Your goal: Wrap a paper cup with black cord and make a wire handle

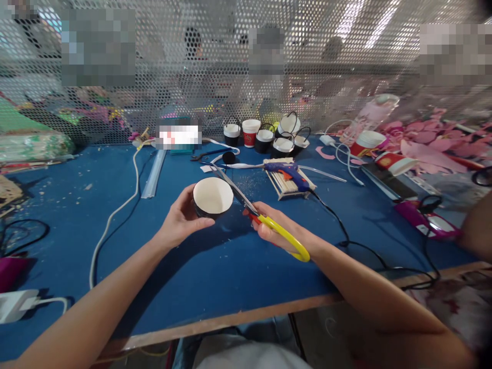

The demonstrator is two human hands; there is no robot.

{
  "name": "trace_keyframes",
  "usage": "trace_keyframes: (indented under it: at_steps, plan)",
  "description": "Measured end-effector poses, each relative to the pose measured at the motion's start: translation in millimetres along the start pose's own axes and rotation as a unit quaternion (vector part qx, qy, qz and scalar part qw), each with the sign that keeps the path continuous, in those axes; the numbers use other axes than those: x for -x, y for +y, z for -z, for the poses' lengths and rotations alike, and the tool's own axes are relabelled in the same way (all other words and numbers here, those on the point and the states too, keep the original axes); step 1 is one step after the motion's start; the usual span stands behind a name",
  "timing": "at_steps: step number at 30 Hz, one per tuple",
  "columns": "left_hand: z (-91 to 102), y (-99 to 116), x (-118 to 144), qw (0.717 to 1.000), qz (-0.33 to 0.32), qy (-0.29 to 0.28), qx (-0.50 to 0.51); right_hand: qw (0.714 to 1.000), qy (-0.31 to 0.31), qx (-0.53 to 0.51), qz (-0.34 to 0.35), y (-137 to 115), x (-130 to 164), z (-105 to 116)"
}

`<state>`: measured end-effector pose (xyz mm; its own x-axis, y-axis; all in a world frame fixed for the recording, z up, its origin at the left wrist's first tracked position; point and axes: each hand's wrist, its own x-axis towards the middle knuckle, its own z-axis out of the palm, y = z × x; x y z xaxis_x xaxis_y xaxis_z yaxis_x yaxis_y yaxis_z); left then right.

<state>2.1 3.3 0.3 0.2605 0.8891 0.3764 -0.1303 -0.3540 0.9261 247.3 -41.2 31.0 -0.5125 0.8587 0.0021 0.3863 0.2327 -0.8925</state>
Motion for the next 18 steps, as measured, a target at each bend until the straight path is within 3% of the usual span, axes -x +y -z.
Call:
trace_keyframes:
  at_steps: [14, 18]
  plan:
    - [0.0, 4.6, 1.6, 0.999, 0.017, -0.019, 0.026, 1.0, 0.001, 0.023, -0.02, -5.9, 0.2, 0.8]
    - [0.1, 5.1, 1.9, 0.999, 0.027, -0.023, 0.025, 0.998, 0.021, 0.038, -0.056, -10.0, 1.5, 0.8]
